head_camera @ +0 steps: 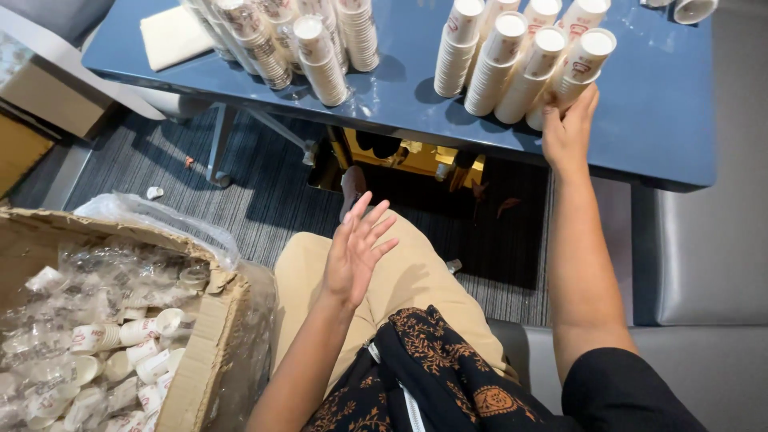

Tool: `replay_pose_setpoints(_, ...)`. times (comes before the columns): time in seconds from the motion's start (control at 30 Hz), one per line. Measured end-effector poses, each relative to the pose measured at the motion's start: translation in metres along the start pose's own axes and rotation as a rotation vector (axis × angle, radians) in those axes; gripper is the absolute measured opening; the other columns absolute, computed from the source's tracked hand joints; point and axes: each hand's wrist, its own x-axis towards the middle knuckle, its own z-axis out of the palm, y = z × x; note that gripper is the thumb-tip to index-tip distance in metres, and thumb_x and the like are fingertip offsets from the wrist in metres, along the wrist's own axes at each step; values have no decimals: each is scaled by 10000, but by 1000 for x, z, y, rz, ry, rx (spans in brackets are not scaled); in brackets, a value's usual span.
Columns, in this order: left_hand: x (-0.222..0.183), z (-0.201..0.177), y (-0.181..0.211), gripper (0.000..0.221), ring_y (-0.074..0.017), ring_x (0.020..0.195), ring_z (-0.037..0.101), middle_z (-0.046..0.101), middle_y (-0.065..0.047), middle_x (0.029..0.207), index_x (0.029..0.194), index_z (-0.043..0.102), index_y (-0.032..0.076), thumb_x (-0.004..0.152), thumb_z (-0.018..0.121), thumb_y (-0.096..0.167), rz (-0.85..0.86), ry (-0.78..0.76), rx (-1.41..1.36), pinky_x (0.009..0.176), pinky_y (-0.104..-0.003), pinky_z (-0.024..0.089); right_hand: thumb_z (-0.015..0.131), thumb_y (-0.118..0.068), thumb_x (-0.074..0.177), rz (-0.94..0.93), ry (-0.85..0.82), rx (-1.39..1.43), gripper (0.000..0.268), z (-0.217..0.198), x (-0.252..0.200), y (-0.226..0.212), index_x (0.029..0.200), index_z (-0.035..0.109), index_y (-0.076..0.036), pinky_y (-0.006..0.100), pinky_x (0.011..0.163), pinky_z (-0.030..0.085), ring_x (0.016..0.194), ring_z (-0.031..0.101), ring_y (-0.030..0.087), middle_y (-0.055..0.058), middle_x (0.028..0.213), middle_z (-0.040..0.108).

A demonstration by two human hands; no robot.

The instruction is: Sorting and stacking paper cups from a large cardboard box onto a table.

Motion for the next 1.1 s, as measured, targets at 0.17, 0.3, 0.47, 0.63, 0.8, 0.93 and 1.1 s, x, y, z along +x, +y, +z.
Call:
replay_pose_setpoints(0.17, -80, -42, 47, 688, -316, 1389, 493, 438, -189, 1579, 1582, 298, 40, 997, 532, 319, 303, 241, 321, 1091, -448, 442, 741, -263, 1106, -52, 25, -129, 749, 4, -6, 24, 1626, 256, -23, 439, 1238, 409, 1450, 449, 366, 203, 1596, 353)
replay_pose_setpoints(0.3, -187, -94, 103, 588, -237, 1294, 595, 524, -140, 1504, 1496, 419, 23, 937, 603, 28, 552, 757, 762, 997, -344, 525, 823, -129, 955, 24, 181, 73, 1021, 5, -35, -2, 1696, 126, -43, 508, 1273, 476, 1519, 377, 334, 190, 1685, 164)
replay_pose_setpoints(0.47, -325, -190, 159, 482, -230, 1181, 671, 578, -145, 1431, 1430, 544, 21, 986, 723, 79, 697, 1272, 1326, 934, -326, 573, 684, 21, 1036, -126, 158, 329, 613, 108, -118, -90, 1543, 344, -41, 392, 1212, 425, 1490, 412, 260, 131, 1644, 291)
replay_pose_setpoints(0.63, -388, -288, 196, 393, -230, 1026, 707, 700, -135, 1234, 1332, 662, 56, 967, 769, 154, 573, 1468, 1437, 826, -350, 573, 715, -4, 920, -530, -504, 667, 268, 210, -162, -365, 1172, 627, -25, 321, 990, 532, 1058, 654, 218, 147, 1237, 648)
replay_pose_setpoints(0.8, -377, -364, 148, 270, -251, 760, 731, 768, -80, 840, 1087, 757, 210, 868, 756, 368, -70, 1316, 1462, 695, -411, 564, 713, -336, 926, -996, -1508, 545, 360, 353, -272, -516, 1201, 677, -107, 397, 847, 573, 986, 744, 260, 95, 1139, 735)
replay_pose_setpoints(0.93, -370, -431, 95, 543, -321, 991, 725, 767, -165, 1036, 1259, 666, 186, 782, 779, 419, -453, 985, 1405, 872, -447, 559, 777, -364, 807, -1293, -1506, 275, 430, 467, -395, -520, 1160, 698, -132, 481, 819, 538, 959, 695, 350, 146, 1033, 733)
replay_pose_setpoints(1.1, -372, -413, 112, 1102, -365, 1453, 313, 338, -211, 1578, 1525, 300, 78, 691, 928, 429, -472, 974, 1516, 1140, -451, 336, 867, -309, 688, -1095, -1712, -421, 688, 546, -453, -446, 1334, 633, -274, 473, 948, 511, 1168, 623, 309, 86, 1223, 657)
